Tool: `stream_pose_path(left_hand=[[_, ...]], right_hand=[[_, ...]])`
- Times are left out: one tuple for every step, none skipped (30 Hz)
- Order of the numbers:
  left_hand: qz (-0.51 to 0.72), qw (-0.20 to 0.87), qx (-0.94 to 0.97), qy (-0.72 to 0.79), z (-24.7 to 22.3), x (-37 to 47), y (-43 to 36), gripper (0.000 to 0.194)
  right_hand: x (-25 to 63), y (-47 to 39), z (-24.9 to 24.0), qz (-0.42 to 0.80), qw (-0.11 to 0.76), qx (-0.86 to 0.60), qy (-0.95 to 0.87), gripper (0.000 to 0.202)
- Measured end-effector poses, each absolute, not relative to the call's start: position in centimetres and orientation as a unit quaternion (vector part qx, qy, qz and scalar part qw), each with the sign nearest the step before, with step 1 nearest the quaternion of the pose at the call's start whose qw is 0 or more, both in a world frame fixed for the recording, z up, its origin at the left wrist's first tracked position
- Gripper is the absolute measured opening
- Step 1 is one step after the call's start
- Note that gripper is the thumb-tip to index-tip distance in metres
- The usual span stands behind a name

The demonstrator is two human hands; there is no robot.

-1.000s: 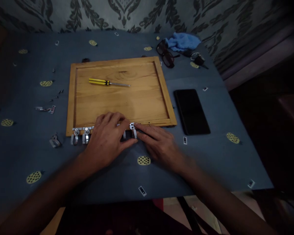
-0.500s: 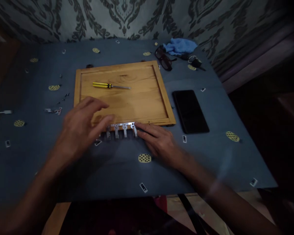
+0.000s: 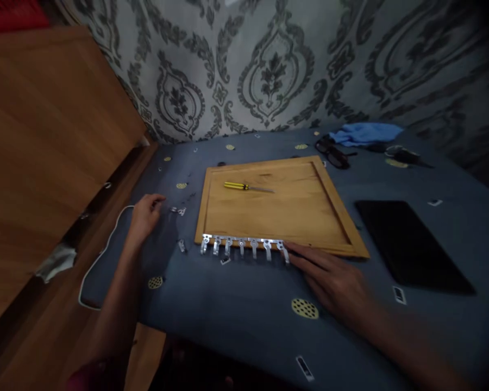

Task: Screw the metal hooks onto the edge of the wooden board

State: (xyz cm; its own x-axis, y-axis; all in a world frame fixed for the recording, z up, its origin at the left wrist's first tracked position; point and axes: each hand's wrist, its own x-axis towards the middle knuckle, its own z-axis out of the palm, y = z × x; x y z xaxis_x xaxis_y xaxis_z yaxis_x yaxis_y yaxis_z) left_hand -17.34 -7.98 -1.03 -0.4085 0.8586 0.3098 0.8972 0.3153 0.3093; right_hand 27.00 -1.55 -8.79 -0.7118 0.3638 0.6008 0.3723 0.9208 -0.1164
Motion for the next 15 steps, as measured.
stream_pose_path(left_hand=[[-0.213, 0.04, -0.544, -0.81, -1.4, -17.8, -7.9, 0.024], [-0.205, 0.033, -0.548, -0.81, -1.7, -18.0, -7.8, 0.022], [-0.197, 0.025, -0.554, -0.808, -2.1, -18.2, -7.6, 0.02], [-0.189, 0.018, -0.56, -0.806, -2.4, -18.2, -7.4, 0.024], [-0.181, 0.012, -0.566, -0.804, -2.7, -18.2, -7.2, 0.028], [-0.173, 0.006, -0.573, -0.801, -2.9, -18.2, -7.1, 0.031], [-0.167, 0.003, -0.579, -0.798, -3.0, -18.1, -6.9, 0.033], [-0.16, 0.0, -0.585, -0.795, -3.1, -18.0, -6.8, 0.033], [-0.155, -0.002, -0.59, -0.792, -3.1, -17.9, -6.7, 0.033], [-0.149, -0.003, -0.595, -0.79, -3.1, -17.8, -6.5, 0.034], [-0.142, -0.006, -0.599, -0.788, -3.0, -17.8, -6.3, 0.034], [-0.134, -0.011, -0.603, -0.786, -2.9, -17.7, -6.1, 0.035], [-0.124, -0.016, -0.606, -0.786, -2.8, -17.6, -5.8, 0.035], [-0.113, -0.023, -0.607, -0.786, -2.7, -17.6, -5.5, 0.036], [-0.101, -0.031, -0.607, -0.788, -2.6, -17.6, -5.1, 0.036]], right_hand=[[27.0, -1.5, -8.8, -0.016, 0.323, -0.197, -0.926, 0.035], [27.0, -1.4, -8.8, -0.024, 0.321, -0.196, -0.926, 0.036], [27.0, -1.4, -8.8, -0.032, 0.321, -0.195, -0.926, 0.036], [27.0, -1.4, -8.8, -0.038, 0.318, -0.194, -0.927, 0.036], [27.1, -1.4, -8.7, -0.041, 0.315, -0.194, -0.928, 0.037], [27.1, -1.3, -8.7, -0.044, 0.314, -0.194, -0.928, 0.037], [27.1, -1.3, -8.7, -0.045, 0.312, -0.194, -0.929, 0.037], [27.1, -1.3, -8.7, -0.045, 0.311, -0.194, -0.929, 0.037], [27.1, -1.3, -8.7, -0.046, 0.312, -0.194, -0.929, 0.037], [27.1, -1.3, -8.7, -0.045, 0.311, -0.194, -0.929, 0.037], [27.1, -1.3, -8.8, -0.044, 0.31, -0.194, -0.93, 0.036], [27.1, -1.3, -8.8, -0.041, 0.309, -0.195, -0.93, 0.036], [27.1, -1.3, -8.9, -0.038, 0.309, -0.196, -0.93, 0.036], [27.1, -1.3, -8.9, -0.035, 0.309, -0.197, -0.93, 0.036], [27.1, -1.3, -9.0, -0.032, 0.308, -0.199, -0.93, 0.037]])
